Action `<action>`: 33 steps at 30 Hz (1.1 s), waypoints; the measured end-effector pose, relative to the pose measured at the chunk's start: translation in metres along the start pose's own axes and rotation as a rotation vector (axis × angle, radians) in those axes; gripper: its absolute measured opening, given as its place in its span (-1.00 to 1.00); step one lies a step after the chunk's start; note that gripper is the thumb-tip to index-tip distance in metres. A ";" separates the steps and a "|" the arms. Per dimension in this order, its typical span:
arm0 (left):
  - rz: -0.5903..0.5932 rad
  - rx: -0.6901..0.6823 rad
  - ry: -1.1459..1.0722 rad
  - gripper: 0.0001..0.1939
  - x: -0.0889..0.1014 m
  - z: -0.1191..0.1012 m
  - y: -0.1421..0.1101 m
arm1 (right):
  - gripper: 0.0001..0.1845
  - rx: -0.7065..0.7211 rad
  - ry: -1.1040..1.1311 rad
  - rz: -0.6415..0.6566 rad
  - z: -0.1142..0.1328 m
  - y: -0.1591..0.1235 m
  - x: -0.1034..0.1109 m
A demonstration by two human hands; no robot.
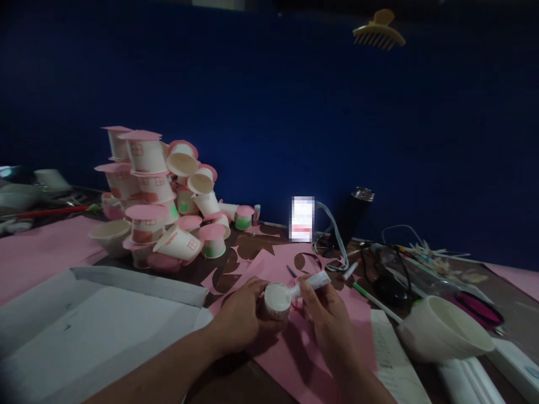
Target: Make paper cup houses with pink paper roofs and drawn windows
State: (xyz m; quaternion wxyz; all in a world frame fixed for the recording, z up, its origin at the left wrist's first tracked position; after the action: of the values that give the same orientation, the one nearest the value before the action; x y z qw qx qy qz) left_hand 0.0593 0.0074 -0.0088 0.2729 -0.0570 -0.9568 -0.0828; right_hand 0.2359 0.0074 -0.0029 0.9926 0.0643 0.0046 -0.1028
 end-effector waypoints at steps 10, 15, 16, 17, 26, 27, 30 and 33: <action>-0.003 -0.034 0.025 -0.45 -0.001 0.000 0.000 | -0.58 0.020 -0.181 -0.054 0.012 -0.003 -0.002; -0.010 -0.031 0.025 -0.45 -0.001 0.000 0.000 | -0.59 0.093 -0.268 -0.034 0.014 -0.003 -0.003; -0.008 -0.028 0.022 -0.44 -0.001 0.000 0.000 | -0.59 0.108 -0.300 -0.043 0.014 -0.003 -0.002; -0.005 -0.026 0.019 -0.44 -0.001 0.000 0.000 | -0.59 0.125 -0.340 -0.057 0.014 -0.003 -0.001; -0.038 -0.029 0.071 -0.53 0.002 -0.006 -0.001 | -0.64 0.106 -0.385 -0.232 0.012 0.002 0.009; -0.035 -0.024 0.069 -0.53 0.002 -0.006 -0.001 | -0.62 0.035 -0.286 -0.203 0.009 0.002 0.008; -0.022 -0.010 0.046 -0.50 0.002 -0.006 -0.001 | -0.57 -0.103 -0.051 -0.113 0.004 0.000 0.002; -0.030 -0.005 0.026 -0.50 0.002 -0.005 -0.001 | -0.60 -0.104 -0.012 -0.095 0.006 -0.002 -0.001</action>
State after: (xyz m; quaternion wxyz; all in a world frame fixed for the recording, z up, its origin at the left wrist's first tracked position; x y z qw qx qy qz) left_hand 0.0603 0.0059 -0.0039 0.2840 -0.0425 -0.9536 -0.0901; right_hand 0.2346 0.0048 0.0024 0.9887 0.0115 0.0073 -0.1495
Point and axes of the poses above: each hand's wrist, its own y-axis towards the middle knuckle, its own x-axis out of the back of the hand, z = x × y, the point moved 4 cm from there along y, towards the middle knuckle, and after that the axes turned 6 degrees about -z, right-handed, at the moved point
